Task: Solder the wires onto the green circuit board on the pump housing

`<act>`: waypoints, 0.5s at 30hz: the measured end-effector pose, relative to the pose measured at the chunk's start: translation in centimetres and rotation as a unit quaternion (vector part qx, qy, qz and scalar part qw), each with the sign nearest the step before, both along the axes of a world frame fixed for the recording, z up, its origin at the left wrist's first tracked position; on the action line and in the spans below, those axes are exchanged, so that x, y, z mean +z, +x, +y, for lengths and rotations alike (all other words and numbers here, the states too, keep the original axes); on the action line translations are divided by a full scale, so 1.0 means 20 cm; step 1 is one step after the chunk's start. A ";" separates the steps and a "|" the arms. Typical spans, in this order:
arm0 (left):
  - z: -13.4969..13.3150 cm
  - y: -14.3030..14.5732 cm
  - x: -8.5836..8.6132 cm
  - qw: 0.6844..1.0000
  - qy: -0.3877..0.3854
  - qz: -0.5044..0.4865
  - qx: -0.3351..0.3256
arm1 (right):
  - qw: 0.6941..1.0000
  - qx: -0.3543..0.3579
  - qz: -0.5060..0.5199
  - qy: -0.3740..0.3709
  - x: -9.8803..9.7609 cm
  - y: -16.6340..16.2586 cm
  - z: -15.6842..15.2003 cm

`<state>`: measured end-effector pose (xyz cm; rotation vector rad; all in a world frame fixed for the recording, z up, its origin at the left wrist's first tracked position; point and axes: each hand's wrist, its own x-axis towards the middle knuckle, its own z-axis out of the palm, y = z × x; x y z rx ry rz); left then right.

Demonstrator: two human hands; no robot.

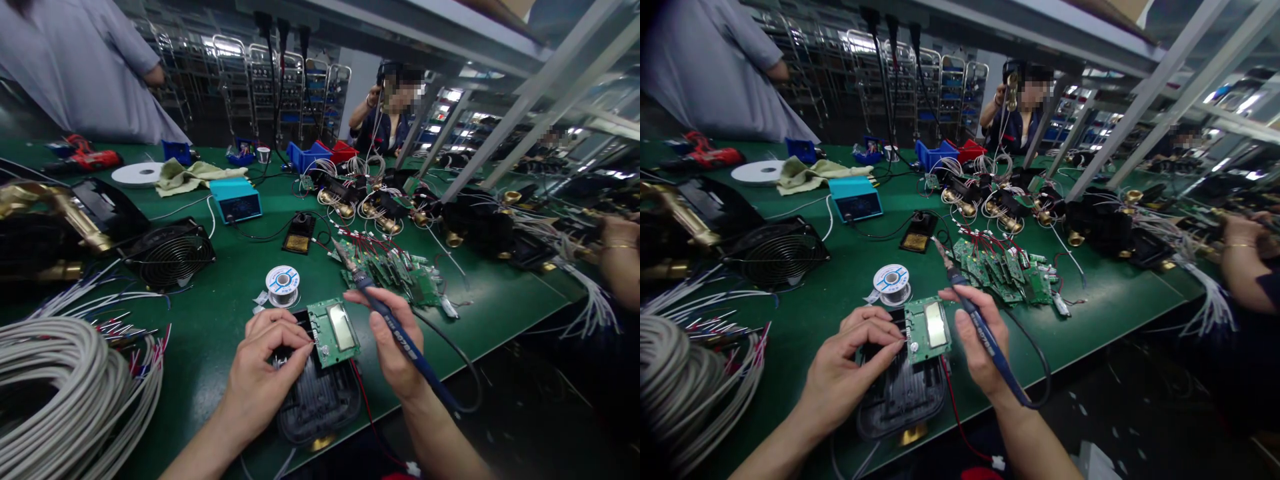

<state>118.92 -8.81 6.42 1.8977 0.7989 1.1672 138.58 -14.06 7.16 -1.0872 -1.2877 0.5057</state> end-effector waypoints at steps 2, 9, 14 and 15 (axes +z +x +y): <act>0.00 0.00 0.00 1.000 -0.003 -0.003 -0.002 | 0.999 -0.015 0.025 0.017 0.03 0.02 -0.01; 0.00 0.01 0.01 1.000 -0.015 -0.017 -0.005 | 0.979 -0.081 0.181 0.056 0.12 0.02 -0.03; 0.00 0.01 0.02 0.999 -0.013 -0.033 -0.008 | 0.957 -0.162 0.238 0.041 0.15 0.02 -0.03; 0.00 0.02 0.02 0.999 -0.013 -0.034 -0.007 | 0.955 -0.165 0.244 0.036 0.15 0.02 -0.04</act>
